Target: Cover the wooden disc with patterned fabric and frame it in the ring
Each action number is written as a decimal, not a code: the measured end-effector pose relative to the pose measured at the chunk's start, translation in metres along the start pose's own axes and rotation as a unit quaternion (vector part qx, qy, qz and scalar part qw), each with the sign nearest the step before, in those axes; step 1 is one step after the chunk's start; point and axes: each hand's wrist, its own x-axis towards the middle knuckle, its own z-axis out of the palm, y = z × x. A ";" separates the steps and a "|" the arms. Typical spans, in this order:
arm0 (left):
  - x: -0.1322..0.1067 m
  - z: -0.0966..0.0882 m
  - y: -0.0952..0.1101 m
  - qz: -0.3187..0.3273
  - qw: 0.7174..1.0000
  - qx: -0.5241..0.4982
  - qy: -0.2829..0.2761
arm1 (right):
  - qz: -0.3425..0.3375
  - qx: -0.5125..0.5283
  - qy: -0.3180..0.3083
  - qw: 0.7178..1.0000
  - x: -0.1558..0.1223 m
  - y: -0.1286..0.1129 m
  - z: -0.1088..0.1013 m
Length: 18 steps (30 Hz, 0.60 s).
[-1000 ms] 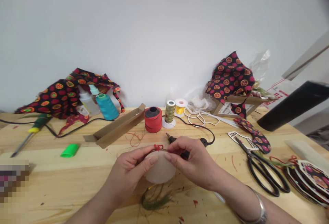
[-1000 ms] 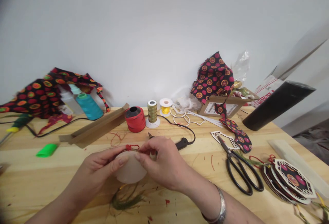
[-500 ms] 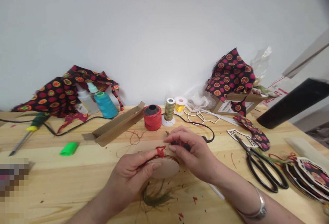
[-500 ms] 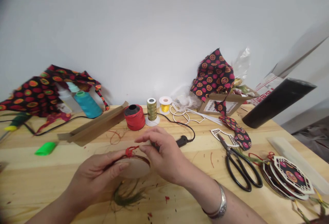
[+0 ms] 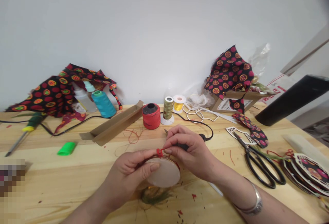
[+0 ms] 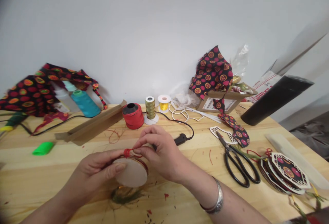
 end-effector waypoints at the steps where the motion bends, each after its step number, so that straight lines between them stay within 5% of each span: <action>1: 0.000 0.000 0.000 -0.001 1.000 0.000 0.000 | -0.001 -0.001 0.002 1.000 0.000 0.000 0.000; 18: 0.000 0.000 0.000 -0.017 1.000 0.006 -0.007 | 0.016 0.011 0.033 0.999 0.000 -0.001 0.000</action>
